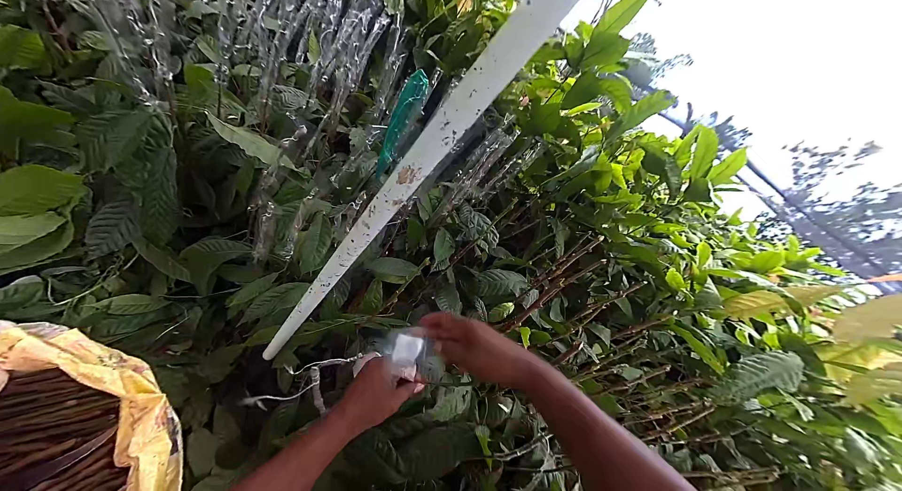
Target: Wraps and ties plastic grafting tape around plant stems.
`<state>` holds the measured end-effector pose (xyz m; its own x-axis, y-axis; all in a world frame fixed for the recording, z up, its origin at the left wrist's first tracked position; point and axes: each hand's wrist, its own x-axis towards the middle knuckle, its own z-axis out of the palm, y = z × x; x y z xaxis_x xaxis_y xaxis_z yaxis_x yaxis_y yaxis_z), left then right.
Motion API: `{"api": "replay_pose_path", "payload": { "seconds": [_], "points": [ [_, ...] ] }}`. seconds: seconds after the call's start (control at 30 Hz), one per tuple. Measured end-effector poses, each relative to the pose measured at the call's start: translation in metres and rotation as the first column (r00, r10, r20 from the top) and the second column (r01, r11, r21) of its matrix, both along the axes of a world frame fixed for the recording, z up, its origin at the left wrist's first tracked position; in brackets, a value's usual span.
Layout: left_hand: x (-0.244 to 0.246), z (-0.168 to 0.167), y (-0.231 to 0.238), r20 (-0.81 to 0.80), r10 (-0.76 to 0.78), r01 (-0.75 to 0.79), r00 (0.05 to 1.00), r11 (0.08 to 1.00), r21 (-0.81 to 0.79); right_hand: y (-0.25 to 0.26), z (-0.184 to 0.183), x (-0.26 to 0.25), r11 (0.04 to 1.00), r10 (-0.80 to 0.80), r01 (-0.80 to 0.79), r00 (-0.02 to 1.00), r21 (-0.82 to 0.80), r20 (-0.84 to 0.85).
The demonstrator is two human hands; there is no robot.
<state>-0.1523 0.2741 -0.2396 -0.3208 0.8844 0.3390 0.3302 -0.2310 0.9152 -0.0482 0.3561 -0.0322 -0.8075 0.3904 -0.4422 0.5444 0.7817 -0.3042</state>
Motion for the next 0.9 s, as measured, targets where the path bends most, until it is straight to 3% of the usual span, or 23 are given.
{"api": "replay_pose_path", "payload": {
  "seconds": [0.07, 0.13, 0.23, 0.3, 0.33, 0.4, 0.47, 0.57, 0.63, 0.7, 0.77, 0.83, 0.87, 0.9],
  "points": [
    [-0.005, -0.004, -0.002, 0.005, 0.086, -0.086, 0.996, 0.994, 0.073, 0.027, -0.004, 0.009, 0.981, -0.028, -0.011, 0.980, 0.193, 0.198],
    [-0.009, -0.013, -0.002, 0.092, 0.207, -0.218, 0.974, 0.966, 0.136, 0.017, -0.027, 0.030, 0.969, -0.031, -0.039, 0.961, 0.244, 0.274],
    [-0.010, -0.009, 0.001, 0.170, 0.227, -0.249, 0.959, 0.961, 0.122, -0.020, -0.042, 0.044, 0.959, -0.023, -0.041, 0.975, 0.279, 0.223],
    [-0.007, 0.000, 0.001, 0.129, 0.200, -0.207, 0.971, 0.978, 0.040, -0.058, -0.042, 0.041, 0.934, 0.098, -0.116, 0.993, 0.339, 0.069],
    [-0.003, 0.004, 0.000, 0.063, 0.170, -0.169, 0.983, 0.985, -0.017, -0.068, -0.038, 0.035, 0.946, 0.138, -0.131, 0.990, 0.295, -0.001],
    [0.004, 0.013, -0.008, -0.076, 0.072, -0.080, 0.994, 0.991, -0.103, -0.049, -0.023, 0.015, 0.996, 0.072, -0.068, 0.993, 0.051, -0.092],
    [0.009, 0.005, -0.010, -0.164, 0.048, -0.054, 0.985, 0.998, -0.032, 0.002, -0.011, 0.006, 0.995, -0.032, 0.025, 0.997, -0.097, -0.071],
    [0.002, -0.011, -0.007, -0.032, 0.259, -0.252, 0.965, 0.956, 0.151, 0.029, -0.032, 0.023, 0.995, -0.005, -0.011, 0.989, 0.103, 0.148],
    [-0.002, -0.015, -0.002, 0.088, 0.364, -0.374, 0.927, 0.912, 0.169, 0.016, -0.051, 0.042, 0.999, -0.041, 0.035, 0.985, 0.038, 0.170],
    [-0.003, -0.008, 0.001, 0.123, 0.351, -0.363, 0.928, 0.927, 0.092, -0.008, -0.054, 0.049, 0.987, -0.084, 0.064, 0.989, 0.150, 0.125],
    [-0.002, 0.002, 0.003, 0.074, 0.269, -0.271, 0.960, 0.963, 0.013, -0.048, -0.047, 0.047, 0.969, 0.028, -0.030, 1.000, 0.244, 0.008],
    [0.005, 0.007, 0.001, -0.095, 0.151, -0.150, 0.984, 0.988, 0.024, -0.058, -0.030, 0.037, 0.996, 0.076, -0.069, 0.985, 0.051, -0.153],
    [0.008, 0.006, 0.000, -0.197, 0.107, -0.097, 0.975, 0.994, 0.060, -0.044, -0.017, 0.031, 0.993, 0.013, -0.038, 0.976, -0.114, -0.215],
    [0.009, 0.002, 0.000, -0.254, 0.072, -0.051, 0.965, 0.995, 0.087, -0.022, -0.005, 0.028, 0.985, -0.026, -0.016, 0.970, -0.170, -0.242]
  ]
}}
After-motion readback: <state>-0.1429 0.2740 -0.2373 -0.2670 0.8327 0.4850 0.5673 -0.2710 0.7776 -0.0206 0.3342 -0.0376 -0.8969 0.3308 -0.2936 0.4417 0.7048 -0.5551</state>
